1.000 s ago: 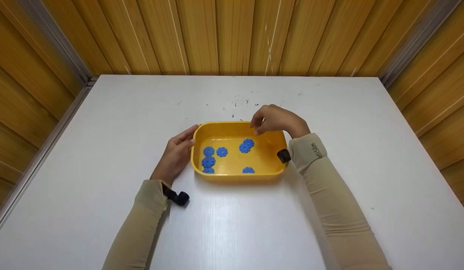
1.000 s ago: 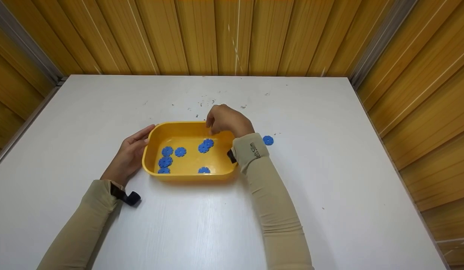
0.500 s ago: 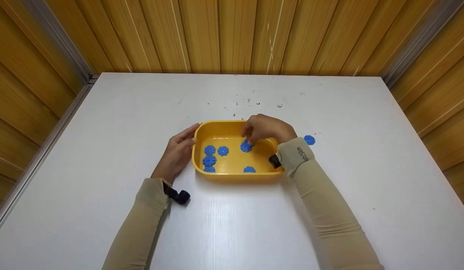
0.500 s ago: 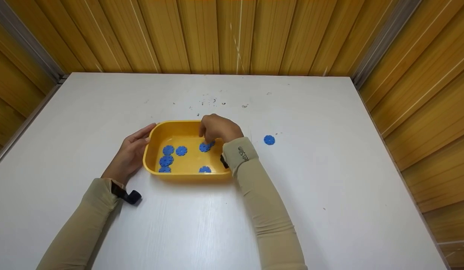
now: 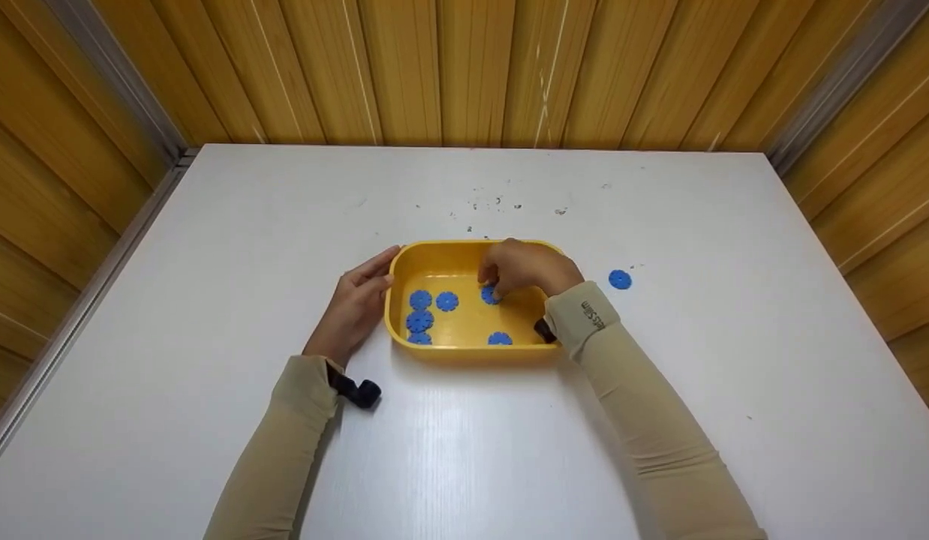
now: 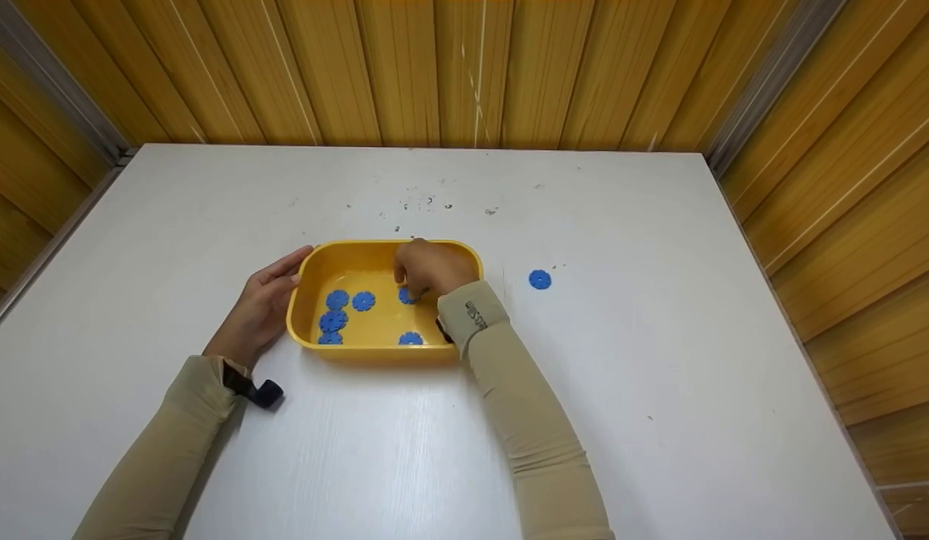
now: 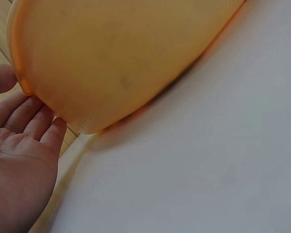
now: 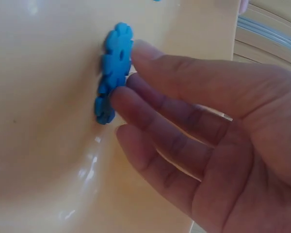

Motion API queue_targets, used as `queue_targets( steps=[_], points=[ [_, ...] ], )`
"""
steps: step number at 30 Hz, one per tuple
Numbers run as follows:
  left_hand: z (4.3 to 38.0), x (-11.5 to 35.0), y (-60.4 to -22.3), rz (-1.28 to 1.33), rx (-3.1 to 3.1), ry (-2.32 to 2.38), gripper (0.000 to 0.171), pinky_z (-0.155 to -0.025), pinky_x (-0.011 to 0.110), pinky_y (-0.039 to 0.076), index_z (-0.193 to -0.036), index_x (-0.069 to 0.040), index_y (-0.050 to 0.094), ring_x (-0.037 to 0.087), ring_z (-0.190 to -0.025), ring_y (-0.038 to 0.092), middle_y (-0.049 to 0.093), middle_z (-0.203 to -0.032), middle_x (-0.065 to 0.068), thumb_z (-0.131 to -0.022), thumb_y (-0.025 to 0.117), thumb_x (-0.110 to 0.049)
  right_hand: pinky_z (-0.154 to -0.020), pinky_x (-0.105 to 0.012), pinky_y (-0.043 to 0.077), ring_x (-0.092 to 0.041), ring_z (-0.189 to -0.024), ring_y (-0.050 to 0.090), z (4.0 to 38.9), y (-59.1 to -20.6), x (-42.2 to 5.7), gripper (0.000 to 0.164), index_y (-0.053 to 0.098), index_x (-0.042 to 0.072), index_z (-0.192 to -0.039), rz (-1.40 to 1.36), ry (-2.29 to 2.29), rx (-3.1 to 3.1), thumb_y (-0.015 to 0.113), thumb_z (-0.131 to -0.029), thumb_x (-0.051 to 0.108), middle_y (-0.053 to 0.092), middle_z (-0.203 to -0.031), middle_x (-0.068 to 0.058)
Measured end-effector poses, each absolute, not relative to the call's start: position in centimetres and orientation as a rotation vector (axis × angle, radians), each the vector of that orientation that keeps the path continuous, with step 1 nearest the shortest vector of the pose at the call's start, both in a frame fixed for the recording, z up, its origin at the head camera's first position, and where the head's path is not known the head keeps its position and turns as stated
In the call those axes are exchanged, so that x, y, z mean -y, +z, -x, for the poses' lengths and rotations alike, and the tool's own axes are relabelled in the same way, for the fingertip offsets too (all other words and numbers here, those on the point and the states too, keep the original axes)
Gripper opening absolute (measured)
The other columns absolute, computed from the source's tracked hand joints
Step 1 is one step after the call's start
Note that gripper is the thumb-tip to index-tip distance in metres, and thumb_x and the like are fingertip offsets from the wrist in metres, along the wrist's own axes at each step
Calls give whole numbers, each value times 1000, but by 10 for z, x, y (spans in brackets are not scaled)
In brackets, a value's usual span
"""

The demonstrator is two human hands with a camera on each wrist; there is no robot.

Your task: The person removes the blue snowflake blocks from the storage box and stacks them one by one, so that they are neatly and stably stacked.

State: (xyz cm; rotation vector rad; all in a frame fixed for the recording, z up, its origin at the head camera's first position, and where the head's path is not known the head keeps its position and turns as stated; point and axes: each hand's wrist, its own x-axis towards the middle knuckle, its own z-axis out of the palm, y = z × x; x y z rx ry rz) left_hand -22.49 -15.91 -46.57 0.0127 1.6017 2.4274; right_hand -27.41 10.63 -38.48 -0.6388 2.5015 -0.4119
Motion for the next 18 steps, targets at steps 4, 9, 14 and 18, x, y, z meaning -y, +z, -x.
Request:
queue_targets(
  steps=[4, 9, 14, 18],
  points=[
    [225, 159, -466, -27, -1596, 2436, 56, -126, 31, 31, -156, -4, 39, 18, -155, 32, 37, -165, 8, -101, 45, 4, -99, -40, 58, -27, -99, 63, 272, -388, -105, 27, 75, 5, -115, 697, -380, -2516, 76, -88, 3, 73, -110, -11],
    [225, 160, -467, -58, -1609, 2441, 57, -127, 32, 29, -157, -1, 36, 20, -156, 30, 35, -166, 11, -101, 43, 6, -94, -37, 59, -26, -95, 63, 269, -390, -104, 23, 76, 5, -110, 716, -371, -2531, 77, -87, 2, 73, -104, -10],
    [226, 159, -468, -47, -1613, 2437, 57, -127, 31, 29, -157, -2, 37, 20, -156, 30, 34, -167, 10, -101, 44, 5, -91, -34, 58, -25, -94, 62, 266, -390, -102, 18, 75, 7, -104, 671, -382, -2551, 78, -87, 3, 70, -98, -8],
    [226, 159, -467, -37, -1607, 2438, 57, -127, 31, 29, -156, -2, 37, 19, -156, 31, 35, -166, 10, -101, 45, 5, -89, -33, 55, -25, -94, 61, 264, -390, -101, 15, 73, 9, -101, 637, -386, -2551, 77, -88, 4, 67, -95, -7]
  ],
)
